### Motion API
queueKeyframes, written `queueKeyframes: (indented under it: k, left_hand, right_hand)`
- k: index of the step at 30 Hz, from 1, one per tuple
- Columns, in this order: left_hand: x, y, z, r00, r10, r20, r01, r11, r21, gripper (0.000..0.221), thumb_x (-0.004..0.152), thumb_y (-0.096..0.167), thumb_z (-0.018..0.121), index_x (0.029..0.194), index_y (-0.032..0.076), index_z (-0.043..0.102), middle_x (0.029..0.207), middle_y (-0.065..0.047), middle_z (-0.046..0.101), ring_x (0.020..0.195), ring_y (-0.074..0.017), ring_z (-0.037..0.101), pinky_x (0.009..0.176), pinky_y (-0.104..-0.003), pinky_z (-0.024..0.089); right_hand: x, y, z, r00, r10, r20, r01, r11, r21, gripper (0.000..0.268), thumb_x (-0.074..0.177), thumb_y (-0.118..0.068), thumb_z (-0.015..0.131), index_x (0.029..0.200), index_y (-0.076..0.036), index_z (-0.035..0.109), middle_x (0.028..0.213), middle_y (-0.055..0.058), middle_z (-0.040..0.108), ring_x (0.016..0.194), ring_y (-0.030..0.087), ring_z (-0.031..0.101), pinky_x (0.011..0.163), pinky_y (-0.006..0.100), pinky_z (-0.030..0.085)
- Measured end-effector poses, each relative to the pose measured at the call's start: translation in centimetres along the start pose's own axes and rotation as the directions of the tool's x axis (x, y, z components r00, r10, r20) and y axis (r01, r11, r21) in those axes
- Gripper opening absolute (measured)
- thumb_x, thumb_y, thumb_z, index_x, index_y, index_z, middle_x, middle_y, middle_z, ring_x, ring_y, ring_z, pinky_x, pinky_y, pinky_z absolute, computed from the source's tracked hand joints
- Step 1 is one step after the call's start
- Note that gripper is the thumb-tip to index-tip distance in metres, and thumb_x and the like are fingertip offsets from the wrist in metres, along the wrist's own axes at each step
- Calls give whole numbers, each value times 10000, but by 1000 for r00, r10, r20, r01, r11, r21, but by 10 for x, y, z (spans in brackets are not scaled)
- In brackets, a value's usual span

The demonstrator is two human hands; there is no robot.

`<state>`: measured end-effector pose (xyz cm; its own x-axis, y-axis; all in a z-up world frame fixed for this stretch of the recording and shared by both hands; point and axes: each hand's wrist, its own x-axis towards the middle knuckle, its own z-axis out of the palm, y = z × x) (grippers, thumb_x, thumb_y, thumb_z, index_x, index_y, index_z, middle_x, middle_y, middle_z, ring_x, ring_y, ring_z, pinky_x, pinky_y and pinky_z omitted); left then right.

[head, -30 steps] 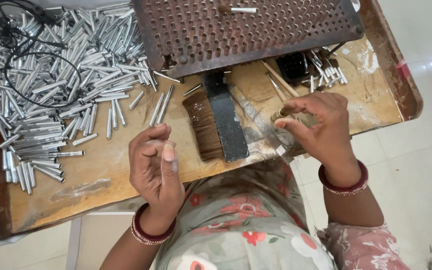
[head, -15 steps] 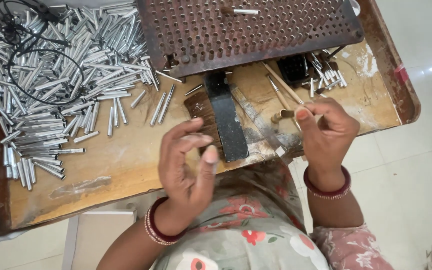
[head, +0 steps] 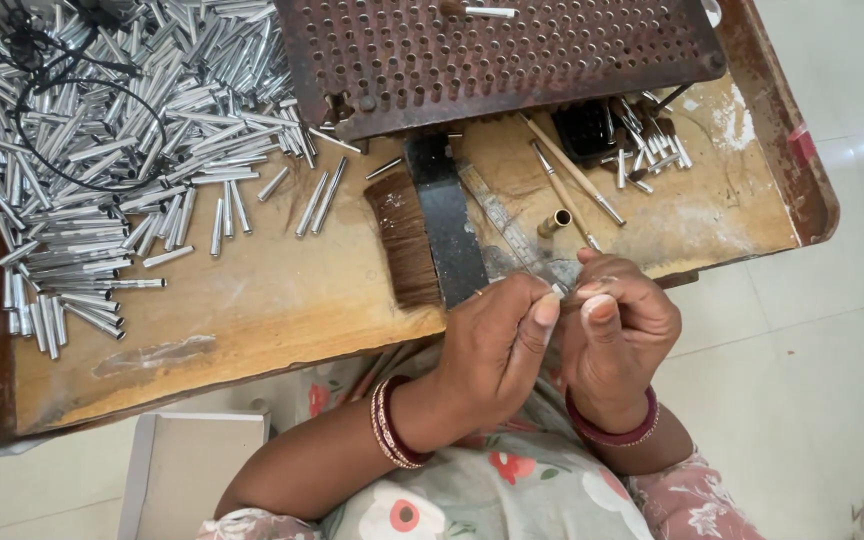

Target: Cleaning and inspecting small metal tubes at a manufacturing workbench.

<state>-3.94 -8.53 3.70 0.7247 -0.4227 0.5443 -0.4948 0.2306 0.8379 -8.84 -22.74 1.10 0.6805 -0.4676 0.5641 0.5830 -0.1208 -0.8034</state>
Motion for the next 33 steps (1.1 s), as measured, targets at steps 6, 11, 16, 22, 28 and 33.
queueKeyframes:
  k: [6, 11, 16, 22, 28, 33]
  left_hand:
    - [-2, -3, 4, 998, 55, -30, -53, 997, 52, 109, 1105, 89, 539, 1023, 21, 561, 864, -145, 597, 737, -331, 619, 679, -401, 494]
    - [-1, 0, -1, 996, 80, -43, -76, 993, 85, 95, 1098, 80, 550, 1024, 22, 559, 868, -149, 602, 742, -336, 625, 674, -401, 499]
    - [-9, 3, -23, 989, 61, -136, -34, 981, 193, 98, 1067, 66, 564, 980, 22, 571, 816, -142, 593, 666, -314, 619, 620, -393, 483]
    - [-17, 9, -23, 990, 71, -121, -49, 983, 176, 101, 1081, 71, 546, 998, 16, 564, 859, -153, 612, 695, -339, 621, 636, -395, 477]
    - [-17, 15, -26, 995, 45, -86, -28, 982, 189, 112, 1089, 80, 556, 998, 21, 582, 838, -146, 607, 691, -334, 619, 628, -399, 475]
    - [-16, 11, -26, 992, 41, -117, -28, 994, 106, 136, 1117, 101, 519, 1032, 17, 583, 880, -154, 618, 730, -337, 633, 651, -395, 489]
  right_hand:
    - [21, -25, 14, 983, 139, 119, -149, 986, 76, 471, 831, -414, 814, 1058, -18, 699, 943, 48, 682, 964, 153, 654, 952, 335, 530]
    - [7, -5, -26, 970, 29, 243, 9, 988, -153, 258, 958, -213, 828, 1045, -3, 707, 983, 104, 719, 862, 133, 683, 768, 251, 546]
    - [26, -38, -39, 985, 19, 171, 41, 940, -338, 210, 962, -148, 865, 1007, 0, 722, 976, 107, 748, 822, 132, 694, 741, 239, 539]
    - [33, -55, -7, 838, 207, 504, 194, 751, -631, 674, 657, -217, 887, 1231, 67, 678, 1409, 308, 562, 940, 259, 656, 829, 329, 536]
    - [21, -16, 1, 855, 2, 519, 105, 979, -176, 445, 794, -215, 882, 1164, -33, 713, 1088, 130, 731, 898, 171, 724, 776, 247, 573]
    - [8, -2, 10, 931, -76, 358, 183, 944, -276, 176, 909, -36, 816, 1043, -21, 703, 925, 127, 719, 804, 171, 705, 730, 256, 557]
